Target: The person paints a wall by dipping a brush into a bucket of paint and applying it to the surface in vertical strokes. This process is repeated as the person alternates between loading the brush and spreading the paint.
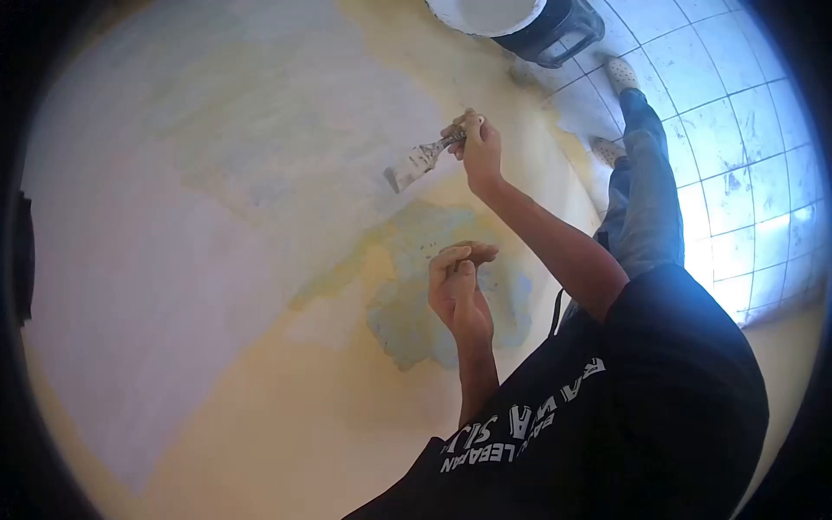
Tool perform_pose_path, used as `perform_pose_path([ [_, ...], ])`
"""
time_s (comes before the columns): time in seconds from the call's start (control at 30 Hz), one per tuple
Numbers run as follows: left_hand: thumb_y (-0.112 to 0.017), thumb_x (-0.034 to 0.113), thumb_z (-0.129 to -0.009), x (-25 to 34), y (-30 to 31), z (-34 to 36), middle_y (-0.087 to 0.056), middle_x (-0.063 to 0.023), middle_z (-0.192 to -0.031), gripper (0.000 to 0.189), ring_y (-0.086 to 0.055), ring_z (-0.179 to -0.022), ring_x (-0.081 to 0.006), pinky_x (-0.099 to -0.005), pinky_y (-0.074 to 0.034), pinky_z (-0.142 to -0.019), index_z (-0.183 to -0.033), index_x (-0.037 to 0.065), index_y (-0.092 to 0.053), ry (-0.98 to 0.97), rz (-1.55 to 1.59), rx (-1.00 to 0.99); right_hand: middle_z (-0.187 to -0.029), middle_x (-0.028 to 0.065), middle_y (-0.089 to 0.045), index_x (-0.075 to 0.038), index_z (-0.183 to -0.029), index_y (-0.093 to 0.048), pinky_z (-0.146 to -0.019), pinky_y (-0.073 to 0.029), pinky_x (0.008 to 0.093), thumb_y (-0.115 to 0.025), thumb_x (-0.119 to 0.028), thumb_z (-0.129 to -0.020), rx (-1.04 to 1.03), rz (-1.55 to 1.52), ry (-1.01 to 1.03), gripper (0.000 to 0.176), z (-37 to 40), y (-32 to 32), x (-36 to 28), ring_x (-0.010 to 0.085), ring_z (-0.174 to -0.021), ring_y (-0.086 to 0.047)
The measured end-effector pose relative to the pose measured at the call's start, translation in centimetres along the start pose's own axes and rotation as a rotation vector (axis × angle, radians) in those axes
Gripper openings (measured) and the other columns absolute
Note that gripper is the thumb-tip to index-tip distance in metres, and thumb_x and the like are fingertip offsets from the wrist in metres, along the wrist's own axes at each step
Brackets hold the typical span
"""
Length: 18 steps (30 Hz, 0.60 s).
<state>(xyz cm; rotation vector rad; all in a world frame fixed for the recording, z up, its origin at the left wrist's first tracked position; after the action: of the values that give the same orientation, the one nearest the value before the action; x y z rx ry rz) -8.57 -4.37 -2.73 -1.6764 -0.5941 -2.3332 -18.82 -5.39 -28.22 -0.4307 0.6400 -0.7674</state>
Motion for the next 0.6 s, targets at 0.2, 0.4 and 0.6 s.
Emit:
perform_pose_path([
  [0.2,-0.052,0.001,-0.098,1.7,-5.6,-2.9,-0.068,-0.0194,-0.111,0.020,-0.070,-0.099,-0.0300,-0.0407,-0.054,-0.089,-0.116,-0.001,-0.060,-0.044,0.096,-0.017,-0.088,0.0134,-0.075,-0.005,-0.105,-0.061,-0.051,-0.047,0.0258,-0.050,-0.033,-0.111,0.199,0.125,0.049,0.031,-6.5,7.2,1.1,0.0129,-0.056,-0.060],
  [0.4,-0.049,-0.004,-0.100,3.5,-2.5,-1.2,-0.067,-0.0209,-0.113,0.020,-0.069,-0.102,-0.0299,-0.0404,-0.055,-0.092,-0.117,-0.003,-0.060,-0.048,-0.034,0.015,-0.085,0.0137,-0.074,-0.006,-0.102,-0.060,-0.052,-0.049,0.0267,-0.049,-0.035,-0.111,0.429,0.146,0.137,0.033,-5.3,11.3,0.8,0.0135,-0.056,-0.062],
  [0.6,-0.052,0.000,-0.098,2.1,-1.5,-0.9,-0.068,-0.0196,-0.111,0.020,-0.069,-0.100,-0.0293,-0.0405,-0.054,-0.089,-0.117,-0.002,-0.060,-0.048,0.011,0.051,-0.082,0.0119,-0.073,-0.005,-0.102,-0.060,-0.051,-0.047,0.0260,-0.048,-0.037,-0.111,-0.030,-0.112,0.004,0.036,-1.0,-3.3,-0.5,0.0131,-0.057,-0.061],
])
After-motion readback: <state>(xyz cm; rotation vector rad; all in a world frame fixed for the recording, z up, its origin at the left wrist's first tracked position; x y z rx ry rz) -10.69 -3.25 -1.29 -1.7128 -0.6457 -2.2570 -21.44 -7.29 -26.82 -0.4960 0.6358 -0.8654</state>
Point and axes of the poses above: each hand's wrist, its own z-axis away from the middle knuckle, its own y-axis out of the back of the hand, x = y × z, the point moved 10 cm from there along -z, towards the middle knuckle
